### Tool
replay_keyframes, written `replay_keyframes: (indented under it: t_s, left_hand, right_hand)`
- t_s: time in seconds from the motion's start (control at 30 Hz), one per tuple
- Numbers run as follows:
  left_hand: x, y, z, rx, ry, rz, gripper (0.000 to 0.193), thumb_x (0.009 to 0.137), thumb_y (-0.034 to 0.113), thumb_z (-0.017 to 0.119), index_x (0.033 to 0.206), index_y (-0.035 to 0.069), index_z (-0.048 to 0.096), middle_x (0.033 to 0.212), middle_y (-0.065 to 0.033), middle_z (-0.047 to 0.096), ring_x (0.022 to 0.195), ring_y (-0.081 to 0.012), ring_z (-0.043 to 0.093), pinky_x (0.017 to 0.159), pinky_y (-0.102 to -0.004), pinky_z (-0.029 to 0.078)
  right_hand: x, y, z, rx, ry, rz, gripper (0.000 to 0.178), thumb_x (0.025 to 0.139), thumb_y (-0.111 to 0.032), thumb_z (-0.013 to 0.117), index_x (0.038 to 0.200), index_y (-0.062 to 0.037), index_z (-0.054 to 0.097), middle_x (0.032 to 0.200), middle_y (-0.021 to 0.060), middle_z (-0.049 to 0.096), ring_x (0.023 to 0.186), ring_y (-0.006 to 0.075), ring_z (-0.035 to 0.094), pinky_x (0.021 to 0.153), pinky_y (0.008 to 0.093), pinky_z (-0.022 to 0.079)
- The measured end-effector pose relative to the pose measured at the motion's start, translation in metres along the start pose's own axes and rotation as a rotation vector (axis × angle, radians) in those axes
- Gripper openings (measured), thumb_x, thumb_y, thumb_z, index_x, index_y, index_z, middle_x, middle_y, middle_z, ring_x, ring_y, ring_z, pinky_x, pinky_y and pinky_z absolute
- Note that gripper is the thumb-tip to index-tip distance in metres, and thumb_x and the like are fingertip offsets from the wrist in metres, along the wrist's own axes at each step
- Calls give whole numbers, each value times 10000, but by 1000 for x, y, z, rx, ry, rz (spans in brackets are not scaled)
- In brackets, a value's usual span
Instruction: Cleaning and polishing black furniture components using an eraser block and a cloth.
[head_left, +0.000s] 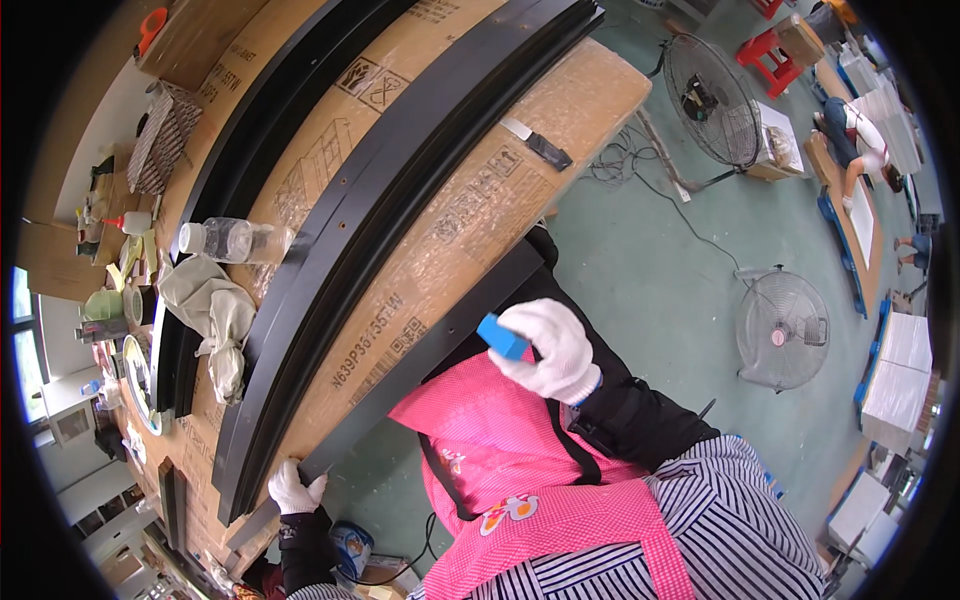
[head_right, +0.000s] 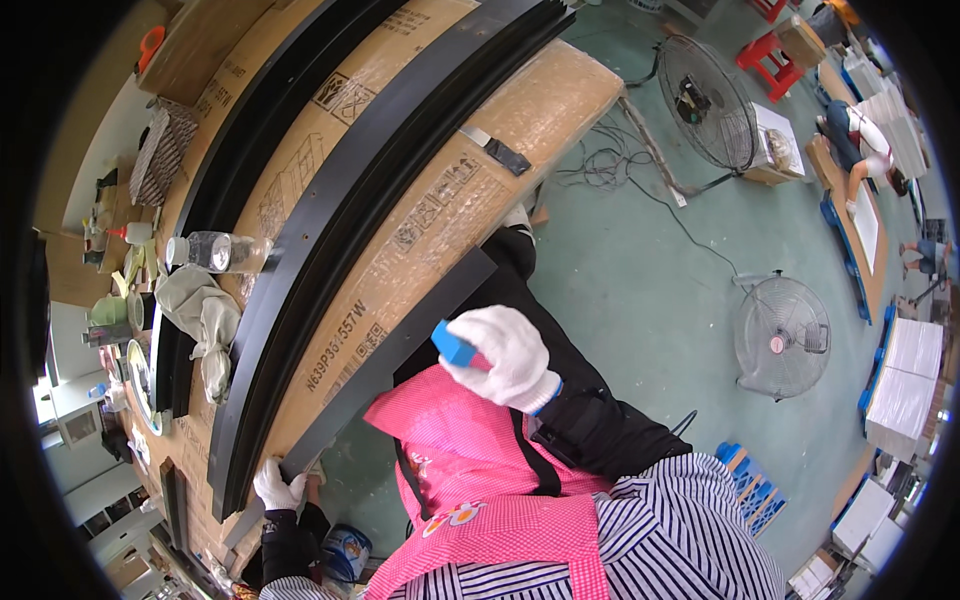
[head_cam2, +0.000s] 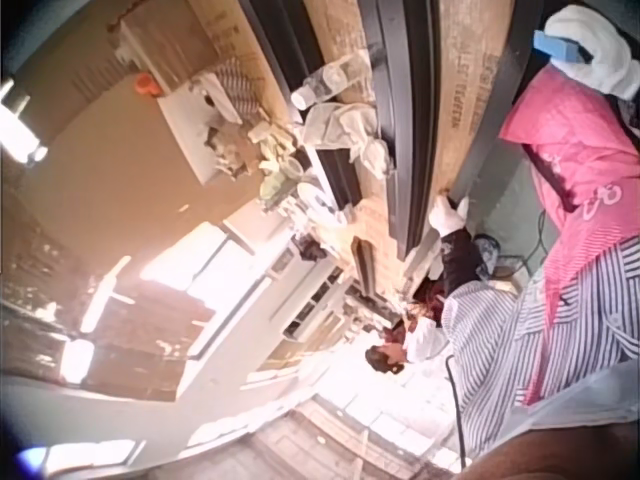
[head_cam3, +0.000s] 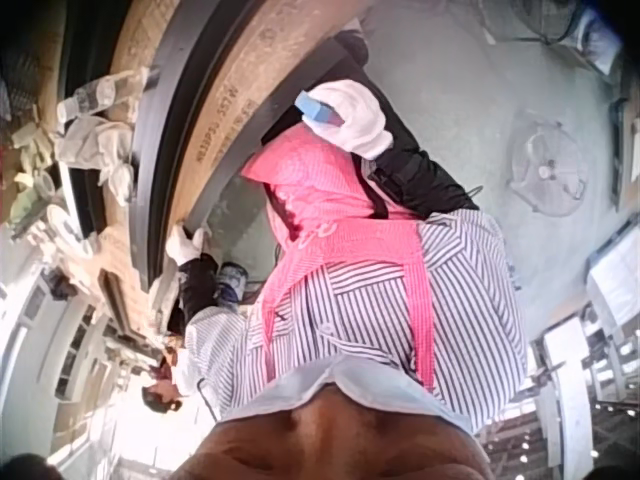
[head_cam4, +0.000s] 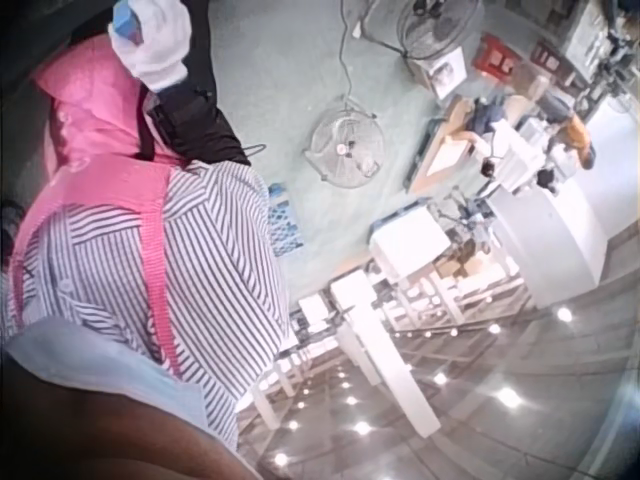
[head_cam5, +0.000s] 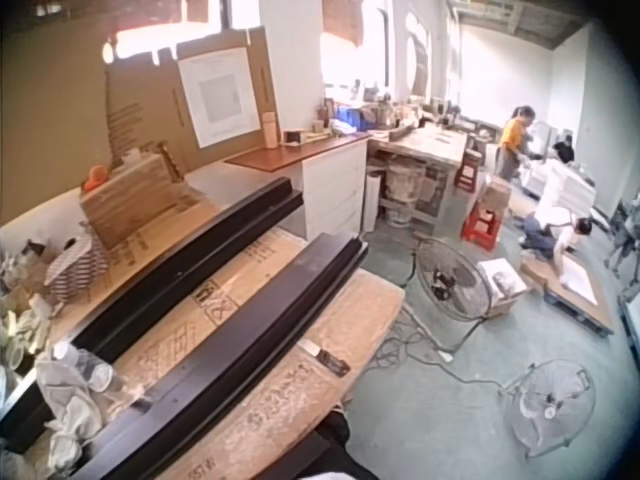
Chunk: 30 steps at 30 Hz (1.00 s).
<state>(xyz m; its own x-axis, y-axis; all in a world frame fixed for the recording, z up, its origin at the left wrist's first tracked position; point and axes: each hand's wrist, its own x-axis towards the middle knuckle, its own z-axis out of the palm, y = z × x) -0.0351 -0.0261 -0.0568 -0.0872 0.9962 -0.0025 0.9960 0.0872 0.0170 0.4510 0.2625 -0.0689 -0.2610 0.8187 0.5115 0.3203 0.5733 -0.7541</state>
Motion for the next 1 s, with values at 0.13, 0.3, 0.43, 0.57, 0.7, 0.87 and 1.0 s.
replay_keyframes:
  t_s: [0.13, 0.3, 0.43, 0.57, 0.7, 0.87, 1.0]
  left_hand:
    - [-6, -3, 0, 27, 10, -13, 668, 791, 683, 727, 965, 43, 641, 793, -171, 630, 714, -428, 644, 641, -513, 489]
    - [4, 7, -6, 11, -20, -31, 598, 744, 596, 788, 919, 46, 633, 768, -173, 630, 707, -423, 641, 639, -511, 491]
    - [1, 10, -11, 4, -48, -63, 530, 652, 460, 873, 886, 58, 619, 766, -162, 636, 708, -404, 649, 644, -502, 509]
    - [8, 26, -10, 39, -46, -147, 542, 659, 498, 893, 887, 82, 631, 773, -142, 653, 720, -386, 666, 654, -486, 523]
    - [23, 59, -11, 46, 7, -167, 517, 664, 481, 916, 891, 93, 660, 779, -106, 676, 731, -340, 697, 666, -444, 548]
    - [50, 115, -21, -28, 73, -137, 495, 722, 498, 892, 928, 101, 681, 805, -74, 675, 759, -285, 717, 662, -407, 559]
    - [66, 160, -28, -110, 69, -162, 512, 710, 457, 909, 966, 75, 685, 826, -92, 697, 762, -299, 724, 677, -414, 564]
  right_hand:
    - [12, 4, -18, 28, 101, 49, 415, 768, -88, 871, 1141, -74, 689, 1026, 132, 731, 873, 337, 716, 775, 431, 579]
    - [14, 25, -36, -128, 255, 163, 384, 808, -48, 835, 1156, -66, 674, 1064, 128, 710, 906, 298, 710, 814, 386, 576]
    - [13, 16, -24, -88, 216, 174, 382, 808, -36, 827, 1155, -62, 669, 1072, 128, 708, 920, 301, 707, 828, 390, 574]
    - [6, 3, -22, -13, 193, 206, 356, 825, 18, 781, 1157, -35, 663, 1075, 135, 696, 939, 285, 697, 842, 377, 564]
    - [-1, -1, -34, 65, 219, 289, 318, 874, 44, 717, 1181, -8, 650, 1109, 117, 670, 1004, 222, 670, 903, 335, 539]
    - [-5, -1, -52, 182, 203, 338, 296, 949, -74, 682, 1231, 10, 642, 1171, 109, 678, 1032, 185, 647, 944, 328, 522]
    - [2, -13, -61, 298, 179, 371, 288, 976, -111, 629, 1225, 34, 636, 1154, 109, 686, 1015, 178, 639, 947, 321, 518]
